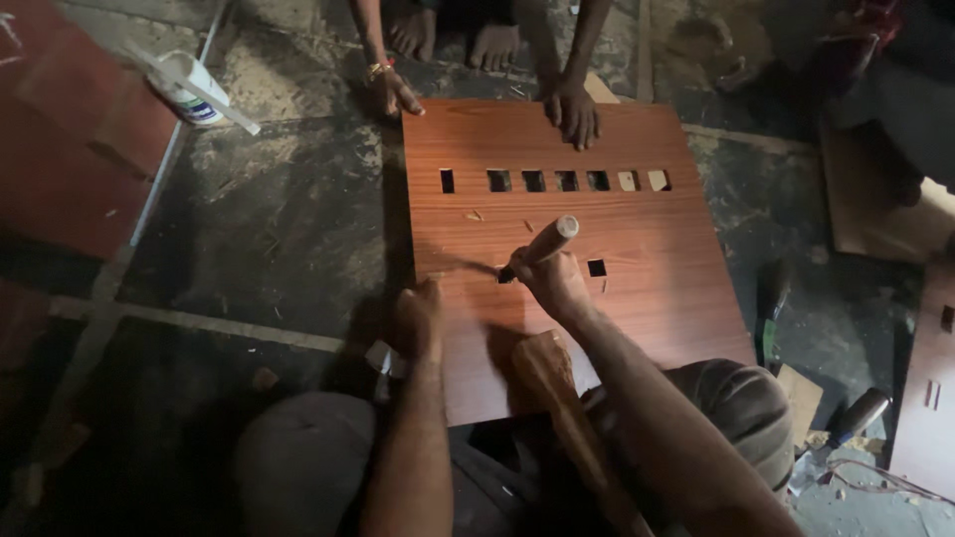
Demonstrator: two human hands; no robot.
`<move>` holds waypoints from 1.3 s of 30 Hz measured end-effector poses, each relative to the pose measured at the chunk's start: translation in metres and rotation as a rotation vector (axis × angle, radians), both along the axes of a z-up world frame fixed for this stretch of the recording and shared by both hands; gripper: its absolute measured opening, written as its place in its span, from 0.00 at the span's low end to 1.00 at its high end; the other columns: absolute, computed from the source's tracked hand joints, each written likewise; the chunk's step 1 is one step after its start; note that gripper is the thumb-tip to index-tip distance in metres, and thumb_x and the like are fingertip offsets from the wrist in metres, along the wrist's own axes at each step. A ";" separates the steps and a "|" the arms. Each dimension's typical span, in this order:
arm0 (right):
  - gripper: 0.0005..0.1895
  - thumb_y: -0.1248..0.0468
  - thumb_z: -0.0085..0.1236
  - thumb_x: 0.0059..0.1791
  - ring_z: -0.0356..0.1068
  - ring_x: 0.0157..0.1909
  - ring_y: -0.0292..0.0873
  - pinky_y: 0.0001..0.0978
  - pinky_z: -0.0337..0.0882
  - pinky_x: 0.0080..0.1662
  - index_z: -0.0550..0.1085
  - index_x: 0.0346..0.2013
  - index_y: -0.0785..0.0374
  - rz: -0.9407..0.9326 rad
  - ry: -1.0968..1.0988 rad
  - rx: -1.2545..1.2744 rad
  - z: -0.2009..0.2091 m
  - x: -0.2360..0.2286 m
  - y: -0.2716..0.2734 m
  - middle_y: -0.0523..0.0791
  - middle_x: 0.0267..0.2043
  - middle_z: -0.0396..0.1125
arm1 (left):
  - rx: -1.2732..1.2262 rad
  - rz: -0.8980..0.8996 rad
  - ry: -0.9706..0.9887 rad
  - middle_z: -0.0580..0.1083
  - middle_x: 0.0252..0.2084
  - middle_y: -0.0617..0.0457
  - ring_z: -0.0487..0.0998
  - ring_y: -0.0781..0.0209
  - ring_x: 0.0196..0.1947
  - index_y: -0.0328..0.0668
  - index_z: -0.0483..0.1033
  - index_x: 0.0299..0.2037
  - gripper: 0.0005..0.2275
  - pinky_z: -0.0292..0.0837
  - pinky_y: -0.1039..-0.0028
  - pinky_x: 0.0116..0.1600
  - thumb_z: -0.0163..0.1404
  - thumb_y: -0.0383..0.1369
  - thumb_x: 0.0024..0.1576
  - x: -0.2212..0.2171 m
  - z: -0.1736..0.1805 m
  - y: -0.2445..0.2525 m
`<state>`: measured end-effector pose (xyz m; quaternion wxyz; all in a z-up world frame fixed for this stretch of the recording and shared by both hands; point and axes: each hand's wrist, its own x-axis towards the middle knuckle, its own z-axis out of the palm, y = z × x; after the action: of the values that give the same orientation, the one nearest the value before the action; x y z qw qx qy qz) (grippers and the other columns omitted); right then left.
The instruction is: The person uses a chisel and a wooden mallet to clear out rectangular openings in a wood panel. They strike the chisel with the mallet to remove waste wood while another person stabilizes the panel on the floor.
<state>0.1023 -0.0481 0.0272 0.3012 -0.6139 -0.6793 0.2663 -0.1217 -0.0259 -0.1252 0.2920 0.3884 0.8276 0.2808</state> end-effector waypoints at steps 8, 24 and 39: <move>0.11 0.56 0.54 0.55 0.75 0.34 0.46 0.40 0.76 0.36 0.78 0.39 0.58 0.034 -0.502 -0.041 -0.049 -0.018 0.013 0.49 0.33 0.76 | -0.002 0.055 -0.073 0.78 0.46 0.30 0.80 0.34 0.47 0.31 0.79 0.44 0.24 0.75 0.50 0.51 0.51 0.51 0.56 0.008 0.065 -0.023; 0.14 0.61 0.57 0.54 0.74 0.32 0.40 0.33 0.75 0.37 0.76 0.43 0.73 -0.325 0.762 -0.107 -0.015 0.051 -0.051 0.48 0.31 0.74 | -0.358 -0.331 0.222 0.73 0.58 0.36 0.75 0.38 0.57 0.34 0.74 0.55 0.38 0.71 0.49 0.60 0.64 0.60 0.46 0.004 0.073 -0.030; 0.13 0.59 0.52 0.57 0.75 0.33 0.46 0.39 0.73 0.36 0.77 0.47 0.64 -0.370 0.047 -0.003 0.002 0.065 -0.078 0.50 0.32 0.75 | 0.264 -0.789 0.016 0.59 0.75 0.36 0.56 0.43 0.74 0.43 0.64 0.71 0.30 0.55 0.52 0.72 0.52 0.51 0.63 0.059 0.127 -0.031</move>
<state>0.1674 -0.1266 0.0296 0.3597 -0.7225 -0.5472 0.2217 -0.0628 -0.0566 0.0020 0.3184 0.7120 0.5746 0.2480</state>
